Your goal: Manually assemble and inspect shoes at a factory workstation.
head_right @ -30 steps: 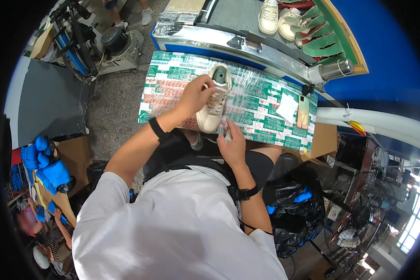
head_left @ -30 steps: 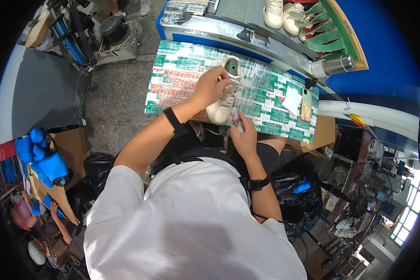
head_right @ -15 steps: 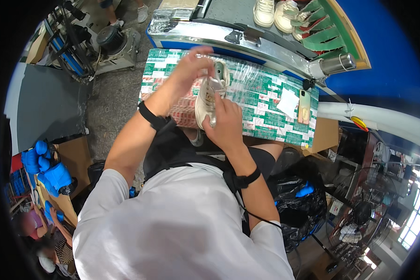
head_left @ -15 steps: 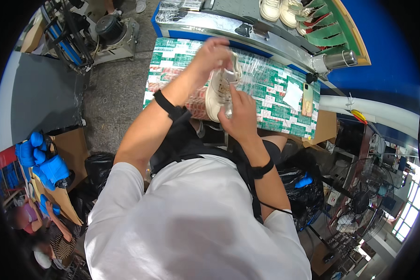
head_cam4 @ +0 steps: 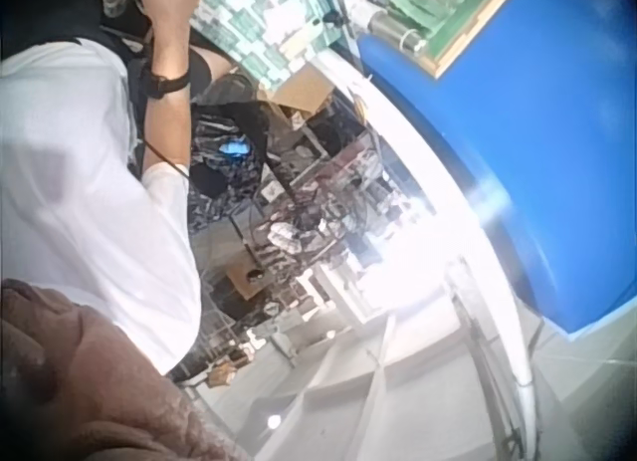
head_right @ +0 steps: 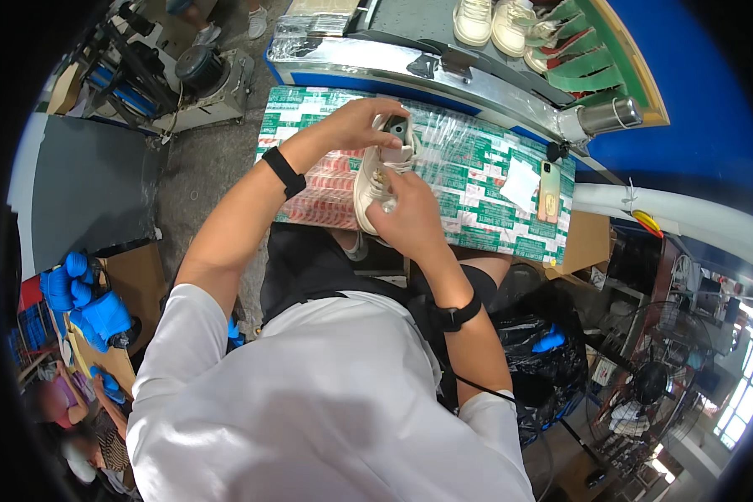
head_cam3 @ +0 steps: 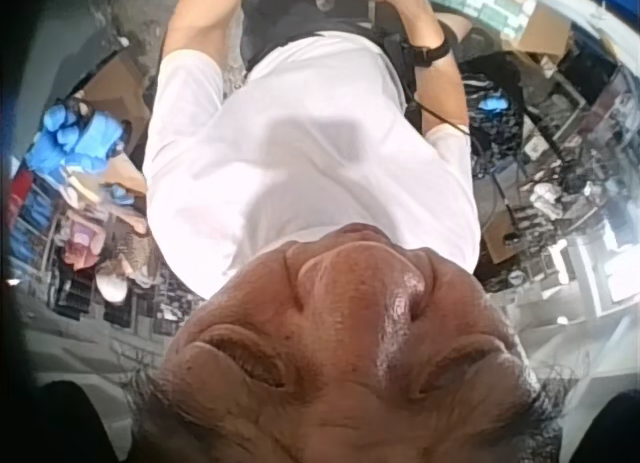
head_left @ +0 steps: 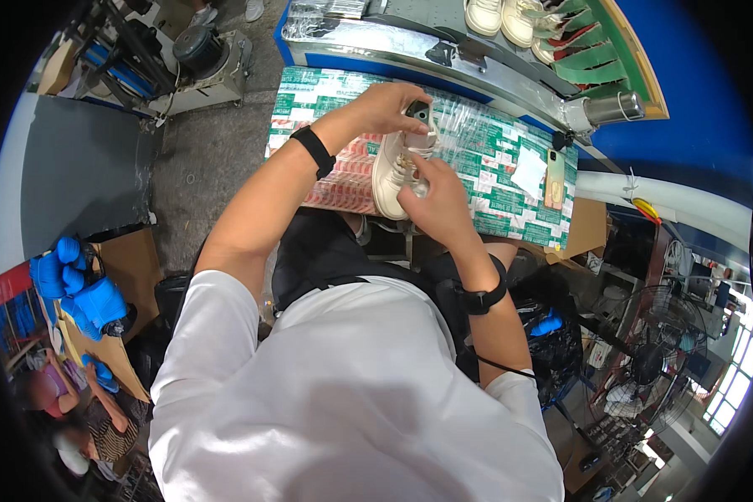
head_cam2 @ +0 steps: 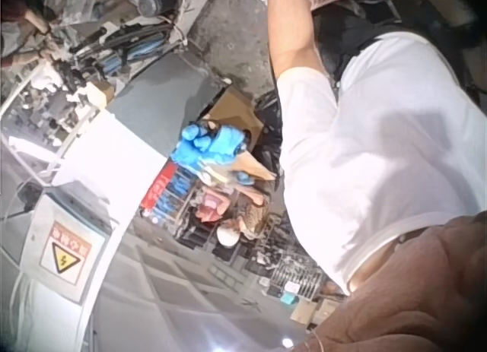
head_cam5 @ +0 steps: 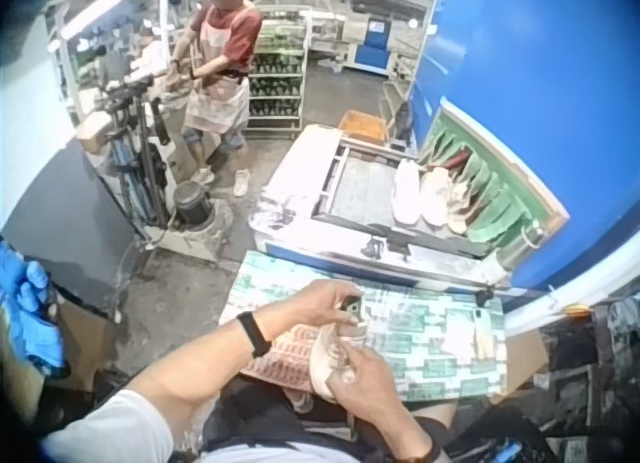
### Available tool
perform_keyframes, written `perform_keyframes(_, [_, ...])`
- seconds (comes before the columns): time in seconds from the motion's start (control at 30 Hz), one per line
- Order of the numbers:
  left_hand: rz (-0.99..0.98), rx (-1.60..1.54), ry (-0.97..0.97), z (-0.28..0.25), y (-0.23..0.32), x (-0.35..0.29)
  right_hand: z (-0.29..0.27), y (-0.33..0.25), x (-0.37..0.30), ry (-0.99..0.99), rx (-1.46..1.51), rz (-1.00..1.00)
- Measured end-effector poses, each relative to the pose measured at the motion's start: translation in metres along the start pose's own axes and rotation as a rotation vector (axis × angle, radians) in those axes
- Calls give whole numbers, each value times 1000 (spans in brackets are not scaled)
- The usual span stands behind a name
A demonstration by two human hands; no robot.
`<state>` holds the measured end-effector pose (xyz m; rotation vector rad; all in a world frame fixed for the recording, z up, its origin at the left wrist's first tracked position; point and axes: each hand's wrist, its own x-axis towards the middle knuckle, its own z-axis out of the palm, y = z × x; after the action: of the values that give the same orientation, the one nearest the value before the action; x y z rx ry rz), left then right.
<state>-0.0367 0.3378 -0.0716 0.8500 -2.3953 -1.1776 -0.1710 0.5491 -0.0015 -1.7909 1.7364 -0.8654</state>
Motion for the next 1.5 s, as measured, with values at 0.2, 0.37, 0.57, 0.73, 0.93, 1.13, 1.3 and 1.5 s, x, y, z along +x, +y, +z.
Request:
perform_keyframes(0.2, [-96,-25,-106,-8,14,5,78,-42,-8,-104,84,-238])
perform_keyframes(0.37, [-86,-180,-137,-14,14,-13,26,-2,-25,87,82,-60])
perform_keyframes(0.57, [11,-24,-15,23,15,-1,3,40,-30,212,-15,38])
perform_keyframes(0.73, [62,-133,118,12,12,-19,-16,21,-52,88,-205,-72])
perform_keyframes(0.93, [50,-137,139,35,21,-11,-25,33,-30,33,-354,-11])
perform_keyframes(1.13, [-6,-40,248,21,29,-40,-60,80,-59,4,-397,170])
perform_keyframes(1.3, [-103,-14,262,16,31,-30,-31,54,-64,48,-54,136])
perform_keyframes(1.5, [-116,-55,263,24,29,-33,-15,45,-30,114,100,103])
